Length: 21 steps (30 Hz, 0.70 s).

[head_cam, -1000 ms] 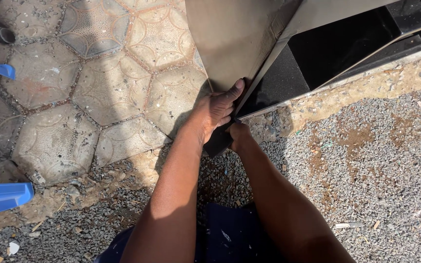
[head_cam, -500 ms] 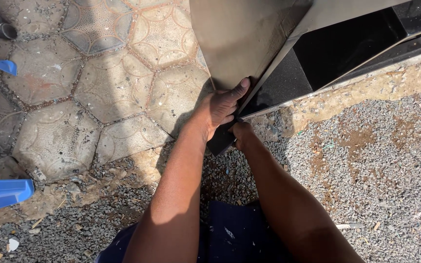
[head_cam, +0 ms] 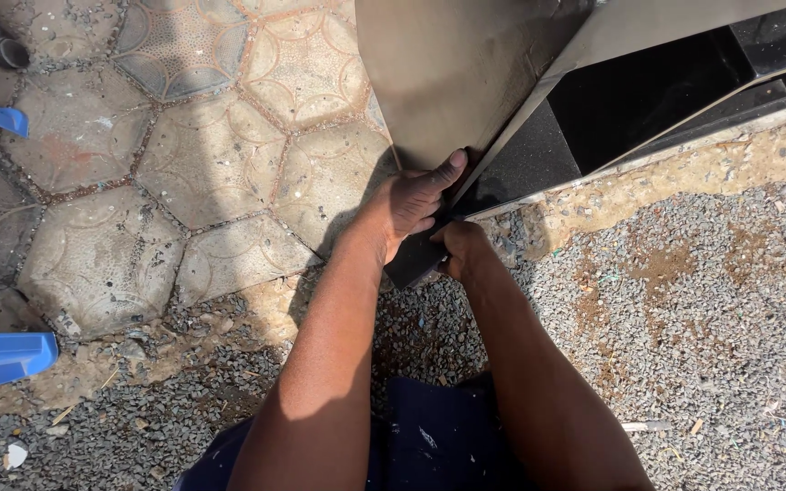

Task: The person sands the edges and corners of a black cabinet using a sanding block. They work on the side edge, the front edge, and the interior bottom edge of the cabinet.

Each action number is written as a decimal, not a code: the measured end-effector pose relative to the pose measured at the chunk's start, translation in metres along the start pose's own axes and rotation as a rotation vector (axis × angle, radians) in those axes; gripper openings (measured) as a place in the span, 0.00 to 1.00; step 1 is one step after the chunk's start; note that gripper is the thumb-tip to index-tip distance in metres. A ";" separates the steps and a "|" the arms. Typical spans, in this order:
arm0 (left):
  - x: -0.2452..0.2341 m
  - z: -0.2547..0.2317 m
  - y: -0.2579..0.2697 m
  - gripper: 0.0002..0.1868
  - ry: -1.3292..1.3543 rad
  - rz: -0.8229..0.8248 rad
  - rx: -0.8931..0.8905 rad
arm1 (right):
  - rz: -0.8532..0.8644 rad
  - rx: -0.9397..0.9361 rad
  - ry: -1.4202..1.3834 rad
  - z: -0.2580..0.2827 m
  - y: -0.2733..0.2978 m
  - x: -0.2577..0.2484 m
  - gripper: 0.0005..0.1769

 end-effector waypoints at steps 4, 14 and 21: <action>-0.001 -0.006 0.002 0.61 -0.017 0.007 0.001 | 0.026 -0.057 -0.067 0.018 0.046 -0.003 0.26; 0.000 -0.008 0.009 0.53 -0.002 -0.090 0.019 | 0.125 -0.185 0.079 0.054 0.099 -0.001 0.34; -0.001 -0.008 0.009 0.51 0.012 -0.056 0.064 | 0.245 -0.287 0.186 0.086 0.129 -0.043 0.35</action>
Point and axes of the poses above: each hand's wrist, its own y-axis away from the middle knuckle, its own x-axis out of the palm, z = x × y, the point moved 3 cm from there along -y, towards the middle knuckle, and after that the axes turned 12 degrees about -z, right-handed, at the moved point
